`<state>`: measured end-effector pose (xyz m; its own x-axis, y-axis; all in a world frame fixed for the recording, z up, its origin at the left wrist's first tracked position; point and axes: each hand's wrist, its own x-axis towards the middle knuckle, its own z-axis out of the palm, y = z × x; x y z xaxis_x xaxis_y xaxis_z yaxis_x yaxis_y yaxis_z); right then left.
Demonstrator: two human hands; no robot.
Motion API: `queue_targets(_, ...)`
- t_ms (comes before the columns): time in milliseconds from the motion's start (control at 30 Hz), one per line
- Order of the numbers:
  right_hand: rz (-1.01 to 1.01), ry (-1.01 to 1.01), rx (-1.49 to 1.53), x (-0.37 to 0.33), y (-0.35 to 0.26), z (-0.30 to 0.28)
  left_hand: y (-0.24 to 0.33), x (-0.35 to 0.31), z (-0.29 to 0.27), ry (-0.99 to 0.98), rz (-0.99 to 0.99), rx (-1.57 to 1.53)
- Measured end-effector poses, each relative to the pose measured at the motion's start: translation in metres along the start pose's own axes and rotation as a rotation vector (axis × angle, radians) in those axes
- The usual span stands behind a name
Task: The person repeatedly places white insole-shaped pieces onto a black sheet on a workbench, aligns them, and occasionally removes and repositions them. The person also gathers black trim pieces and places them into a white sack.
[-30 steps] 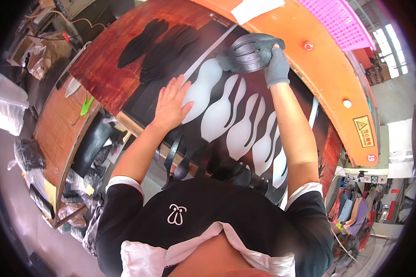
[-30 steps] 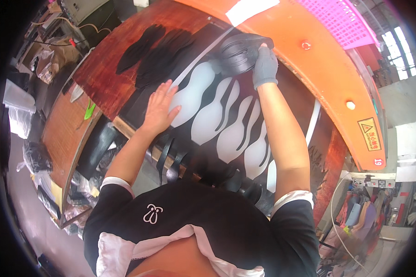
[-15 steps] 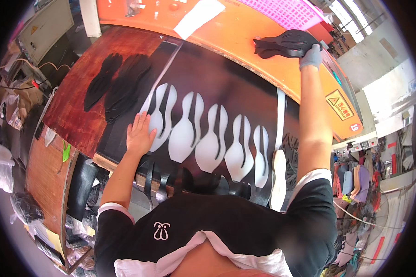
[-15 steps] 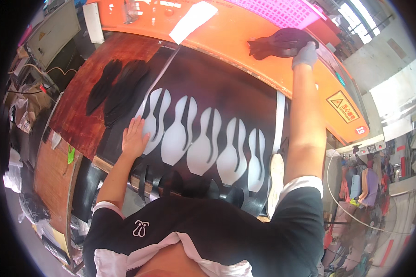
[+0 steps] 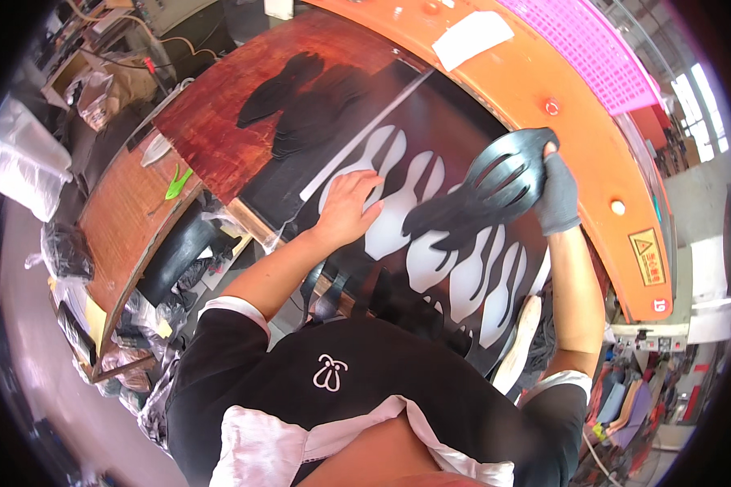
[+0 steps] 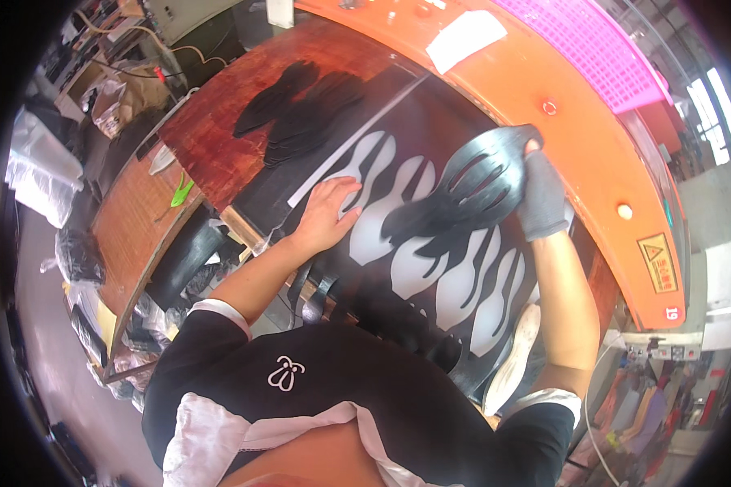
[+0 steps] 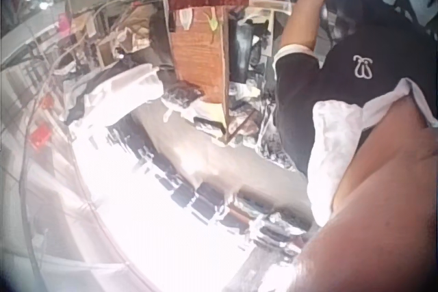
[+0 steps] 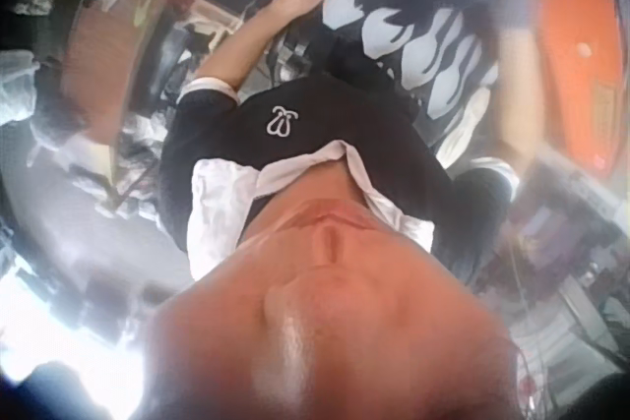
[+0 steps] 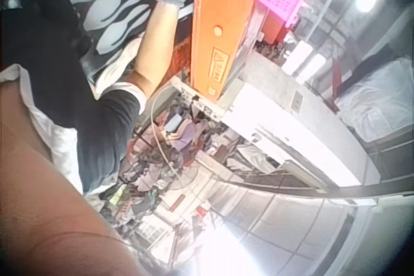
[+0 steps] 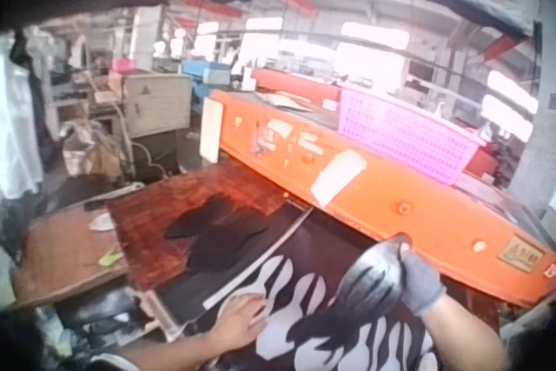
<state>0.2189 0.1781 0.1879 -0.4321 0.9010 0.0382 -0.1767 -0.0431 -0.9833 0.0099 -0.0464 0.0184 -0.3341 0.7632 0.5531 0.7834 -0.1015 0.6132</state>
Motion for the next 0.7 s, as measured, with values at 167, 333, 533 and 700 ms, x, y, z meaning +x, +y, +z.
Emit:
queue_targets(167,0.087,-0.239,-0.270,0.016,0.009,0.060,-0.037,-0.044,-0.014,-0.168,-0.306,0.423)
queue_targets(333,-0.029,-0.255,-0.459,0.075,-0.024,0.158,-0.060,-0.070,-0.008,-0.085,-0.270,0.389)
queue_targets(533,-0.826,-0.238,-0.581,0.136,-0.009,0.288,-0.072,-0.068,-0.014,-0.099,-0.304,0.322)
queue_targets(700,-1.127,-0.513,-1.245,0.107,0.128,0.382,-0.077,-0.067,-0.018,-0.105,-0.317,0.260)
